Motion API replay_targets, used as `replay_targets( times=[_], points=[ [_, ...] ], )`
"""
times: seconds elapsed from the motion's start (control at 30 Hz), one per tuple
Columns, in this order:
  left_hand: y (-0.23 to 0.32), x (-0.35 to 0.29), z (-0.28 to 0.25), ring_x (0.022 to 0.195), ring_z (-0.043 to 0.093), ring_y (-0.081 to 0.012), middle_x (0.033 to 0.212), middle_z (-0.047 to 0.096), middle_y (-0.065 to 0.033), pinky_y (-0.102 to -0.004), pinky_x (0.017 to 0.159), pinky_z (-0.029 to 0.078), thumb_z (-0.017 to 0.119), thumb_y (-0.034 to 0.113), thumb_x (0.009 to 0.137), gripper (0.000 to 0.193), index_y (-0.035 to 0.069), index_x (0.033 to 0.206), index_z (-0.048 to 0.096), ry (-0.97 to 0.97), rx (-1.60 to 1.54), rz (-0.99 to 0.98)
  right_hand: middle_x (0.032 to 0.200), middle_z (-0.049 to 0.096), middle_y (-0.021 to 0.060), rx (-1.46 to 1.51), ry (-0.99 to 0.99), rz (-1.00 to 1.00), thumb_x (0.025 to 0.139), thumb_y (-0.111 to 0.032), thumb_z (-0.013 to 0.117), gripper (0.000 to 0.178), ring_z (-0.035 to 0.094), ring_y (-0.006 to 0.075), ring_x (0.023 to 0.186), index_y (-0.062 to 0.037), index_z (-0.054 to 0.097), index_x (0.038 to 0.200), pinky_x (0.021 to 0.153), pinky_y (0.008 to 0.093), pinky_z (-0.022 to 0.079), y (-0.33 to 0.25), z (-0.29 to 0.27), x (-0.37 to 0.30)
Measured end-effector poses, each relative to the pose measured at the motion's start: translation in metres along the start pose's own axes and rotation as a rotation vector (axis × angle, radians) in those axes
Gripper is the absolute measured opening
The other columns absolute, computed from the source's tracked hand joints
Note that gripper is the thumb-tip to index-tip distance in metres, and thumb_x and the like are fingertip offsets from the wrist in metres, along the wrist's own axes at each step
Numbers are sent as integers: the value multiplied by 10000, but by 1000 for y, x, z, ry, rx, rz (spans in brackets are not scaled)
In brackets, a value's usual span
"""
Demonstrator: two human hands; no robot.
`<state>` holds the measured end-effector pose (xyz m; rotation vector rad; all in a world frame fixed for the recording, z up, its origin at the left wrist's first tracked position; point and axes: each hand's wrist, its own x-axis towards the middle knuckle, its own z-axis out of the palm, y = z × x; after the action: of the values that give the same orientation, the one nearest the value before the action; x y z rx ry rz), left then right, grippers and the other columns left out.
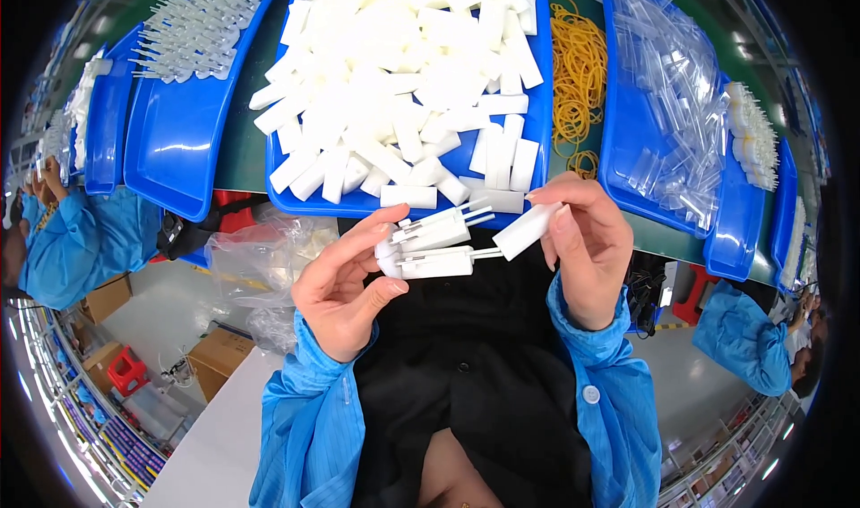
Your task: The person pours foam pieces into a tray, attaches the foam pieces onto the prongs of a plastic base, slides clear plastic sleeves over them, and fastens the assembly with a rubber band before placing it into a tray.
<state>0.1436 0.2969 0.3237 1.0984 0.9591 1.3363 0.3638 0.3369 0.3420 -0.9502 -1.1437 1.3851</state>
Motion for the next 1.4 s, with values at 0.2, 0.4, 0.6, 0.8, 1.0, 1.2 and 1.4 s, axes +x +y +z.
replay_targets(
  times=[0.2, 0.4, 0.6, 0.8, 1.0, 1.2, 1.4],
  points=[
    [2, 0, 1, 1057, 561, -295, 1196, 508, -285, -345, 821, 509, 701, -65, 700, 466, -46, 1134, 531, -15, 125, 66, 871, 595, 67, 36, 79, 106, 905, -80, 509, 163, 412, 18, 545, 38, 571, 1000, 480, 158, 304, 2, 2, 0],
    [2, 0, 1, 1042, 572, -290, 1152, 537, -289, -337, 807, 514, 723, -54, 682, 471, -37, 1119, 546, -22, 230, 137, 857, 607, 65, 105, 105, 153, 909, -99, 507, 165, 413, 24, 526, 26, 576, 991, 460, 159, 303, 4, 3, 3],
    [3, -2, 0, 983, 610, -247, 1125, 574, -252, -282, 774, 511, 745, -32, 665, 471, -20, 1101, 568, 4, 315, 120, 938, 595, 98, 89, 34, 103, 886, -41, 539, 137, 495, 61, 682, 40, 567, 993, 625, 185, 402, 6, 13, -3],
    [7, -1, 0, 963, 623, -216, 1122, 589, -224, -239, 741, 493, 769, -12, 639, 470, -4, 1075, 592, -22, 329, 67, 857, 556, 74, -21, -115, -16, 822, 0, 609, 148, 502, 95, 739, 35, 580, 963, 689, 218, 406, 9, 17, -4],
    [8, 2, -3, 1011, 607, -274, 1105, 591, -236, -288, 806, 491, 780, -7, 624, 472, -13, 1060, 600, -89, 321, 110, 799, 628, 80, -388, -244, -253, 676, -60, 755, 177, 498, 215, 763, -28, 655, 818, 687, 288, 405, 3, 18, 5],
    [1, 0, -8, 1012, 593, -330, 1088, 569, -287, -350, 807, 518, 758, -29, 645, 455, -43, 1063, 580, -65, 79, 3, 816, 631, 89, -513, -196, -352, 573, -54, 776, 276, 518, 240, 761, -27, 668, 826, 687, 316, 419, -7, 17, 11],
    [-7, -3, -18, 914, 624, -314, 1162, 495, -327, -337, 626, 573, 671, -34, 739, 413, -47, 1120, 513, -12, -323, -103, 869, 577, 87, -1042, 81, -558, 627, -57, 713, 351, 512, 260, 818, -42, 621, 965, 710, 350, 409, 10, 8, 45]
  ],
)
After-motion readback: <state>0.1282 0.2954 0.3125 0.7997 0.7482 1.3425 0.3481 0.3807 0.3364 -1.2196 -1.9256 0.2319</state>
